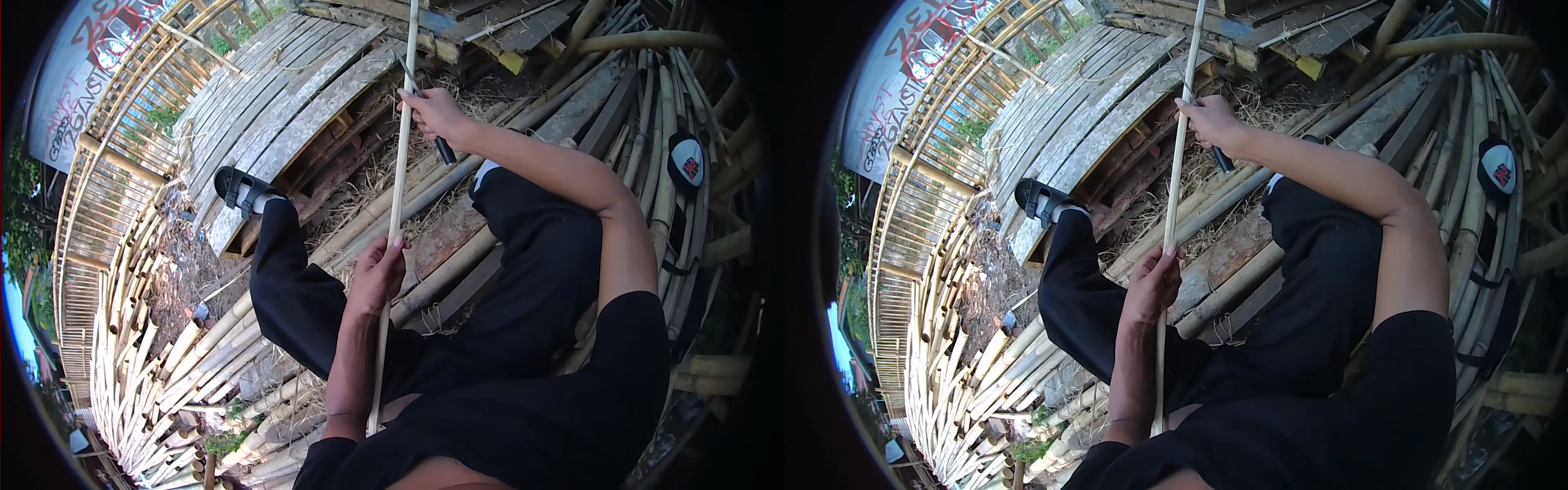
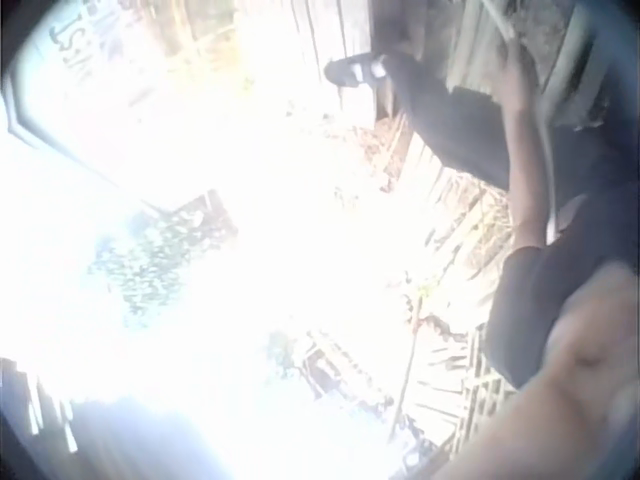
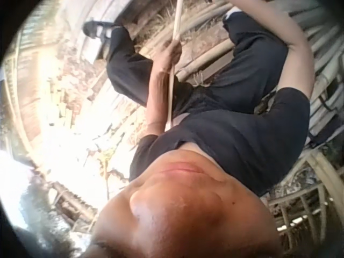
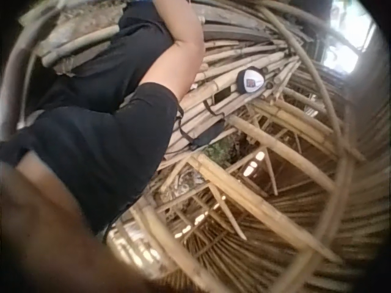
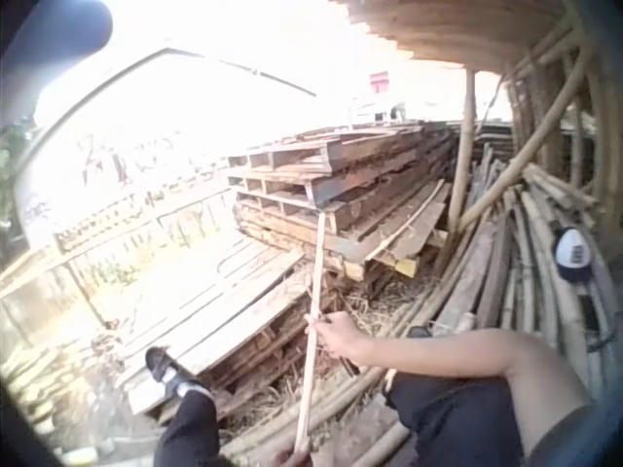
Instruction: The person shaves a long bamboo pole using a knife, holding the pole with one hand and the tool in the other.
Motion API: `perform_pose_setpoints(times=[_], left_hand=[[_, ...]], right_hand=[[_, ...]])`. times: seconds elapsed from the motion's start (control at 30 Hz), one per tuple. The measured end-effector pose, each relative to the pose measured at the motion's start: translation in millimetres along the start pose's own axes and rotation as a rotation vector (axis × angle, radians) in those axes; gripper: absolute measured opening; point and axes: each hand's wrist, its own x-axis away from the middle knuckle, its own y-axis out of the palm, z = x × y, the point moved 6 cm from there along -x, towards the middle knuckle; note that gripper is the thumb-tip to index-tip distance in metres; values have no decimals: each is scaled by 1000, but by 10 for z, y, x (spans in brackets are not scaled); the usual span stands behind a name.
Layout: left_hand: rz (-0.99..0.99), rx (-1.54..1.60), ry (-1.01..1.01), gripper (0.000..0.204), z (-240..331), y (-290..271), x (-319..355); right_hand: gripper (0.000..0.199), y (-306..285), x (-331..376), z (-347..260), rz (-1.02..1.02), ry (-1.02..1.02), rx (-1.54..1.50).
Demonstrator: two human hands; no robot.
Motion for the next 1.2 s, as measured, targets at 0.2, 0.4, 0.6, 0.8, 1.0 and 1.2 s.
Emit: perform_pose_setpoints(times=[0.2, 0.4, 0.6, 0.8, 1.0, 1.2], left_hand=[[24, 114, 43, 21, 45, -19, -37], [44, 129, 58, 21, 143, -24, -41], [78, 96, 89, 22, 254, -59, -43], [72, 94, 104, 26, 272, -152, -56], [45, 128, 104, 29, 292, -171, -59], [8, 122, 104, 34, 366, -142, -61]], right_hand=[[31, -48, 76, 112, -124, 106, 339], [42, 163, 399, -87, -197, -90, 949], [44, 269, 442, -97, -283, -437, 1193], [55, 290, 475, -132, -281, -222, 1264], [51, 252, 384, -114, -236, -278, 1298], [41, 461, 506, -304, -174, -599, 1587]])
